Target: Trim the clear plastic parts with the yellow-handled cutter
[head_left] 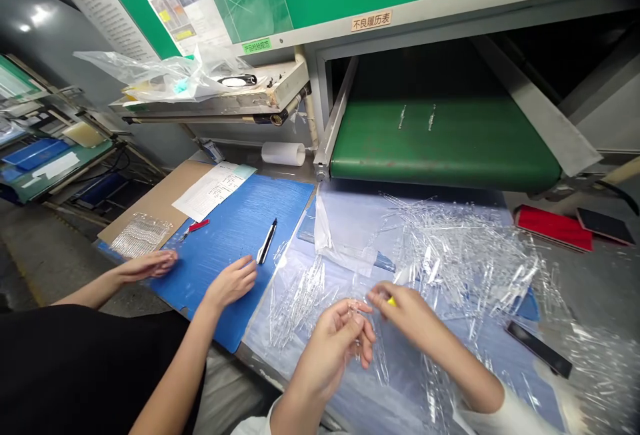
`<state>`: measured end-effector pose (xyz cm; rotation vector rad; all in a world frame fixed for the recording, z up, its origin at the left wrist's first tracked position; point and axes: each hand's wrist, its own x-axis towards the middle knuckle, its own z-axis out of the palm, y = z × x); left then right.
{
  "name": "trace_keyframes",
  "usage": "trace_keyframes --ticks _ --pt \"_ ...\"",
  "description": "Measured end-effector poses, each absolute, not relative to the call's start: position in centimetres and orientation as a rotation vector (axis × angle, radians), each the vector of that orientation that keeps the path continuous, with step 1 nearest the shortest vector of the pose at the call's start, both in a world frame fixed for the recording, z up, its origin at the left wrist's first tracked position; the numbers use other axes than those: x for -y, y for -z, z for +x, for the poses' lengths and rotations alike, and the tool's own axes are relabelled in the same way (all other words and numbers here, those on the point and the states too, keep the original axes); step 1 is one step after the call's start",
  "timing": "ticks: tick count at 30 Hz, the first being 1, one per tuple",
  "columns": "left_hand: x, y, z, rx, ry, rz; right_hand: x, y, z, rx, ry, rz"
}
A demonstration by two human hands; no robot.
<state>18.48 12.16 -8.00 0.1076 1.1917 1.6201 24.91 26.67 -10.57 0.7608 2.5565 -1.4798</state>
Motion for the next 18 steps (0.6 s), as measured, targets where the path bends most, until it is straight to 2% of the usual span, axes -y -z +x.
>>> trace_keyframes --ticks 4,7,11,18 --pt "-12.5 8.2 19.2 -1.147 -1.491 0.219 -27.6 7.6 24.9 -2.577 1.711 0.799" --pt "-12.8 8.1 19.2 -1.176 -1.573 0.22 -28.1 6.5 25.5 -2.566 1.839 0.921" --pt "-13.1 7.7 18.9 -1.367 -1.806 0.145 -28.5 6.3 26.7 -2.526 1.949 1.263" --pt "-14.4 8.4 18.7 -1.238 -1.732 0.124 -28.8 7.0 28.0 -2.394 2.276 1.577"
